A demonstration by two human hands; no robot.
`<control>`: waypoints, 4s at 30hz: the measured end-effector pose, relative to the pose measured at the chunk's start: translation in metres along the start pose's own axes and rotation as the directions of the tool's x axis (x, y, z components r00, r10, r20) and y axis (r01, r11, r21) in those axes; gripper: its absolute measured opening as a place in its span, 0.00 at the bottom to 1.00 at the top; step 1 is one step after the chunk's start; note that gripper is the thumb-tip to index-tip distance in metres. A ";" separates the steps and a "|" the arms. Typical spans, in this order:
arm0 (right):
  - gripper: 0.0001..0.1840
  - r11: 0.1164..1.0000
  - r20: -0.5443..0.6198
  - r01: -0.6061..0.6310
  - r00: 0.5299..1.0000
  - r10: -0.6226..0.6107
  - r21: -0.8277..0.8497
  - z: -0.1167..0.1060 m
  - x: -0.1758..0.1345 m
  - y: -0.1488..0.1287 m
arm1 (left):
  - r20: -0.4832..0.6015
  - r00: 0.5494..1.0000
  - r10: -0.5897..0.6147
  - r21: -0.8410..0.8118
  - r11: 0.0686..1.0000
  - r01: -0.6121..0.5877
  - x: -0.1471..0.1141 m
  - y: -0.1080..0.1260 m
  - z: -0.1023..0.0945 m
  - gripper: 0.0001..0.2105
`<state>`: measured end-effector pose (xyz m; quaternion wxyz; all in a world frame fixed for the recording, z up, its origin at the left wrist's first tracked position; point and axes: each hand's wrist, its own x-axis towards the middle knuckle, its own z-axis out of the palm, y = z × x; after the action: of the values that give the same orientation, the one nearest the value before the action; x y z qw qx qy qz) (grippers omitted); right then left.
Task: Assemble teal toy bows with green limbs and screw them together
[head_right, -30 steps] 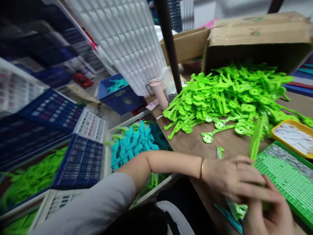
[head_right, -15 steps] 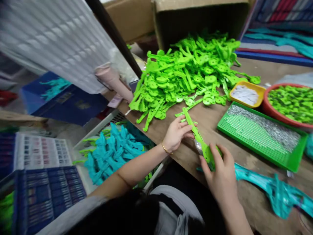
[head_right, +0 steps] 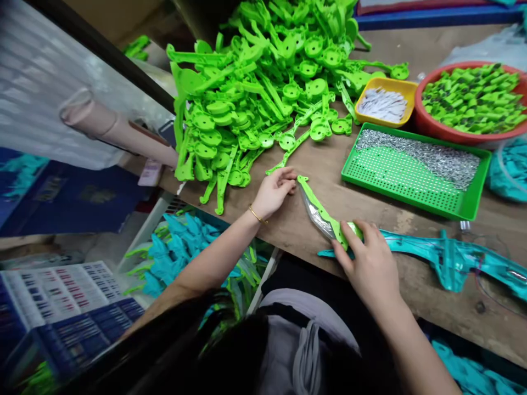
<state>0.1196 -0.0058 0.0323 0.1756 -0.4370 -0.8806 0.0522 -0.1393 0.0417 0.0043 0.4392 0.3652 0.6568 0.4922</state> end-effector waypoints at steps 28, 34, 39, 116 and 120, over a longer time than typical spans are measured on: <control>0.25 0.990 0.173 0.094 0.982 -0.075 -0.105 -0.016 0.006 0.002 | 0.118 0.982 0.151 0.591 0.784 -0.191 0.002 0.017 0.016 0.13; 0.23 0.988 0.048 0.147 0.988 -0.145 -0.044 0.001 -0.002 0.007 | 0.106 0.993 0.060 0.318 0.944 -0.091 0.006 0.017 0.013 0.14; 0.23 0.996 0.037 0.076 0.996 -0.078 0.053 0.005 -0.011 0.013 | 0.035 0.992 -0.123 -0.249 0.960 0.128 -0.014 0.011 0.022 0.14; 0.27 0.947 0.534 -0.320 0.803 0.263 0.015 -0.009 0.074 0.026 | 0.234 0.871 -0.432 -0.259 0.836 0.484 -0.100 0.017 0.076 0.30; 0.26 0.938 0.453 -0.331 0.855 0.253 0.102 -0.006 0.074 0.020 | 0.280 0.818 -0.503 -0.114 0.828 0.549 -0.120 0.013 0.091 0.23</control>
<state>0.0957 0.0646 0.0524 0.0036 -0.5259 -0.8124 0.2519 -0.0114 -0.0351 0.0315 0.6664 0.1817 0.6250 0.3638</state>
